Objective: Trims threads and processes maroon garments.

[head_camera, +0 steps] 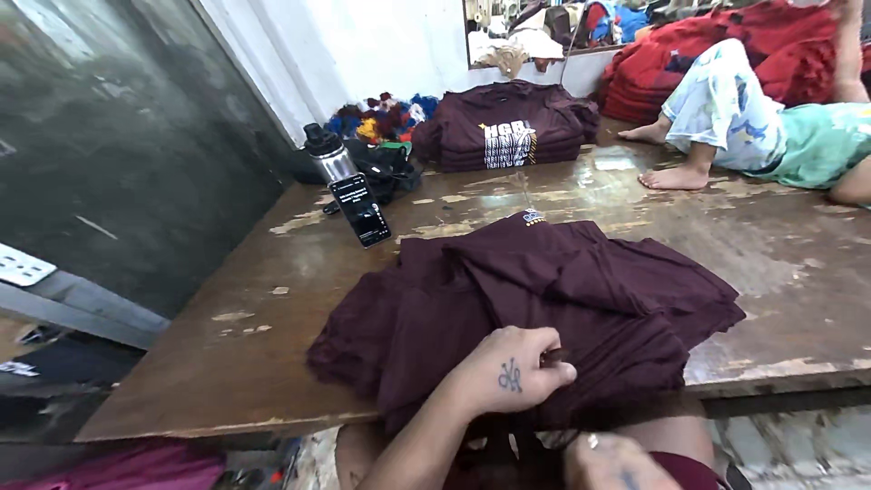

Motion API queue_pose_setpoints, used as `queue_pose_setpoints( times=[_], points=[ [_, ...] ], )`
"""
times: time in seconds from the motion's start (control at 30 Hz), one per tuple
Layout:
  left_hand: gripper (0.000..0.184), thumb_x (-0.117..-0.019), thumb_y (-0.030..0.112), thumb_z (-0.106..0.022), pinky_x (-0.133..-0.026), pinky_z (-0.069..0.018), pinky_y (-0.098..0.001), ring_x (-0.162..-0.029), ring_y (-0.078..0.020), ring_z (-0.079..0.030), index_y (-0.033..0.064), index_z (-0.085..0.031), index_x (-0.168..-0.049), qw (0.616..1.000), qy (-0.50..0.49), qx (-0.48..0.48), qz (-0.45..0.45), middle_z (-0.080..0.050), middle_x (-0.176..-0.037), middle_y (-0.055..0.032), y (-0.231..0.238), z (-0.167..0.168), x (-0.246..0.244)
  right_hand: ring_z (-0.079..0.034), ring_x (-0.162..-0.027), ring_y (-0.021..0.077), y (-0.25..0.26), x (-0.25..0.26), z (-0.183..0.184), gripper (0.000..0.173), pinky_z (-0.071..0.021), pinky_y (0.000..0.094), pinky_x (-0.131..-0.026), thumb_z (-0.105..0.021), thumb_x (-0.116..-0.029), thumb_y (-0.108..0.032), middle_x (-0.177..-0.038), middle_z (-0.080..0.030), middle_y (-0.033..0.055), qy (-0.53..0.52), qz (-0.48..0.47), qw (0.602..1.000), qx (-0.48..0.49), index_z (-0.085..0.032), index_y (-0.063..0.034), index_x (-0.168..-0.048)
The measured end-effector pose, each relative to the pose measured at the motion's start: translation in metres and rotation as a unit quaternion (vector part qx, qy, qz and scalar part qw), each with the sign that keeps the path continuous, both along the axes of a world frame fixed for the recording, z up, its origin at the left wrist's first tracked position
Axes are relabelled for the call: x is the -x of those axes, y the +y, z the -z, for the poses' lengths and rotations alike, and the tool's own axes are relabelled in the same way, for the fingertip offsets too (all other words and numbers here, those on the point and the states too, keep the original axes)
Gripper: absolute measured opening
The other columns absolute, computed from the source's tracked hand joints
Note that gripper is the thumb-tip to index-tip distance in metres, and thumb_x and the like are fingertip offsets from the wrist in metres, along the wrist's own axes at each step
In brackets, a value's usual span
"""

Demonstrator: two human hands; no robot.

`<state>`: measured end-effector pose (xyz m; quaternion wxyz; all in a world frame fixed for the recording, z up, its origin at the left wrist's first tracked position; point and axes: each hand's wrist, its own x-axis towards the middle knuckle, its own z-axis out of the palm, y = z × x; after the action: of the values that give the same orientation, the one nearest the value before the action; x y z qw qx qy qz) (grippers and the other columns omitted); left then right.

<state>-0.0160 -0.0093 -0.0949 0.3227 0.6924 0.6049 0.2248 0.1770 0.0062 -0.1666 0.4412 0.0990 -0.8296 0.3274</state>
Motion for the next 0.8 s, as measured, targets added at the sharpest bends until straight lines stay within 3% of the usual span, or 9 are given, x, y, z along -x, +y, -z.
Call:
queue_pose_setpoints(
  times=[0.13, 0.2, 0.3, 0.37, 0.47, 0.53, 0.63, 0.7, 0.8],
  points=[
    [0.021, -0.1023, 0.015, -0.05, -0.057, -0.0394, -0.0216, -0.059, -0.0034, -0.046, 0.0, -0.058, -0.089, 0.982, -0.127, -0.099, -0.097, -0.049, -0.068, 0.0009, -0.004, 0.018, 0.002, -0.065, -0.112, 0.0106, 0.048, 0.001, 0.004, 0.047, -0.0516, 0.0292, -0.102, -0.044, -0.1055, -0.055, -0.103, -0.07, 0.0009, -0.009, 0.214, 0.975, -0.057, -0.066, -0.0132, -0.103],
    [0.013, -0.1023, 0.013, -0.051, -0.049, -0.0413, -0.0138, -0.052, 0.0053, -0.045, 0.0064, -0.055, -0.092, 0.929, -0.281, -0.18, -0.16, -0.049, -0.068, 0.0099, -0.006, 0.033, -0.004, -0.071, -0.086, 0.0162, 0.062, 0.016, 0.006, 0.074, -0.0577, 0.0339, -0.079, -0.03, -0.1026, -0.067, -0.089, -0.074, 0.0062, -0.05, 0.291, 0.954, -0.057, -0.071, -0.0061, -0.114],
    [0.013, -0.0999, 0.034, -0.064, -0.041, -0.0443, -0.0111, -0.047, 0.0079, -0.049, 0.0237, -0.062, -0.091, 0.827, -0.498, -0.213, -0.149, -0.058, -0.069, 0.0161, -0.005, 0.055, -0.008, -0.067, -0.07, 0.0213, 0.063, 0.024, 0.001, 0.058, -0.055, 0.0364, -0.067, -0.042, -0.1056, -0.053, -0.076, -0.07, 0.0084, -0.069, 0.302, 0.949, -0.061, -0.072, -0.0039, -0.099],
    [0.015, -0.0987, 0.037, -0.064, -0.041, -0.0451, -0.0108, -0.046, 0.0072, -0.051, 0.0235, -0.065, -0.093, 0.801, -0.551, -0.199, -0.121, -0.061, -0.072, 0.0143, -0.007, 0.062, -0.008, -0.07, -0.08, 0.0193, 0.065, 0.014, 0.004, 0.031, -0.0566, 0.0333, -0.08, -0.05, -0.106, -0.025, -0.08, -0.07, 0.0087, -0.043, 0.237, 0.97, -0.035, -0.068, -0.0043, -0.09],
    [0.015, -0.1004, 0.035, -0.062, -0.041, -0.0458, -0.0111, -0.046, 0.0062, -0.052, 0.021, -0.066, -0.097, 0.782, -0.59, -0.179, -0.095, -0.062, -0.074, 0.0121, -0.007, 0.068, -0.004, -0.072, -0.106, 0.0163, 0.071, -0.01, 0.016, 0.033, -0.0523, 0.0354, -0.107, -0.042, -0.111, -0.026, -0.093, -0.073, 0.009, -0.026, 0.131, 0.991, 0.029, -0.059, -0.0052, -0.092],
    [0.015, -0.1011, 0.034, -0.062, -0.041, -0.0463, -0.0109, -0.047, 0.0066, -0.053, 0.0202, -0.064, -0.095, 0.786, -0.587, -0.177, -0.086, -0.061, -0.074, 0.0124, -0.007, 0.071, -0.004, -0.071, -0.102, 0.015, 0.07, -0.01, 0.015, 0.037, -0.0547, 0.0327, -0.1, -0.045, -0.109, -0.038, -0.091, -0.071, 0.0085, -0.042, 0.132, 0.989, 0.046, -0.059, -0.0049, -0.098],
    [0.015, -0.0994, 0.035, -0.064, -0.041, -0.0469, -0.0108, -0.048, 0.0074, -0.054, 0.0212, -0.066, -0.094, 0.8, -0.565, -0.183, -0.087, -0.062, -0.072, 0.0138, -0.004, 0.07, -0.006, -0.063, -0.07, 0.0147, 0.062, 0.01, 0.001, 0.071, -0.0538, 0.0297, -0.069, -0.045, -0.0984, -0.069, -0.076, -0.065, 0.0057, -0.073, 0.241, 0.968, 0.011, -0.063, -0.0018, -0.115],
    [0.016, -0.1003, 0.036, -0.062, -0.041, -0.0467, -0.0109, -0.048, 0.0072, -0.054, 0.0211, -0.065, -0.095, 0.806, -0.556, -0.184, -0.081, -0.061, -0.072, 0.0138, -0.004, 0.071, -0.006, -0.063, -0.065, 0.0179, 0.06, 0.024, 0.003, 0.053, -0.0524, 0.032, -0.063, -0.049, -0.103, -0.052, -0.073, -0.065, 0.0064, -0.048, 0.283, 0.957, -0.035, -0.067, -0.0027, -0.103],
    [0.016, -0.1024, 0.034, -0.059, -0.043, -0.048, -0.0114, -0.05, 0.0058, -0.056, 0.0197, -0.065, -0.098, 0.799, -0.573, -0.17, -0.059, -0.063, -0.076, 0.0119, -0.004, 0.071, -0.003, -0.069, -0.081, 0.0166, 0.066, 0.017, 0.009, 0.024, -0.0566, 0.0265, -0.078, -0.049, -0.1061, -0.019, -0.084, -0.07, 0.0107, -0.003, 0.223, 0.975, -0.024, -0.065, -0.003, -0.096]
  ],
)
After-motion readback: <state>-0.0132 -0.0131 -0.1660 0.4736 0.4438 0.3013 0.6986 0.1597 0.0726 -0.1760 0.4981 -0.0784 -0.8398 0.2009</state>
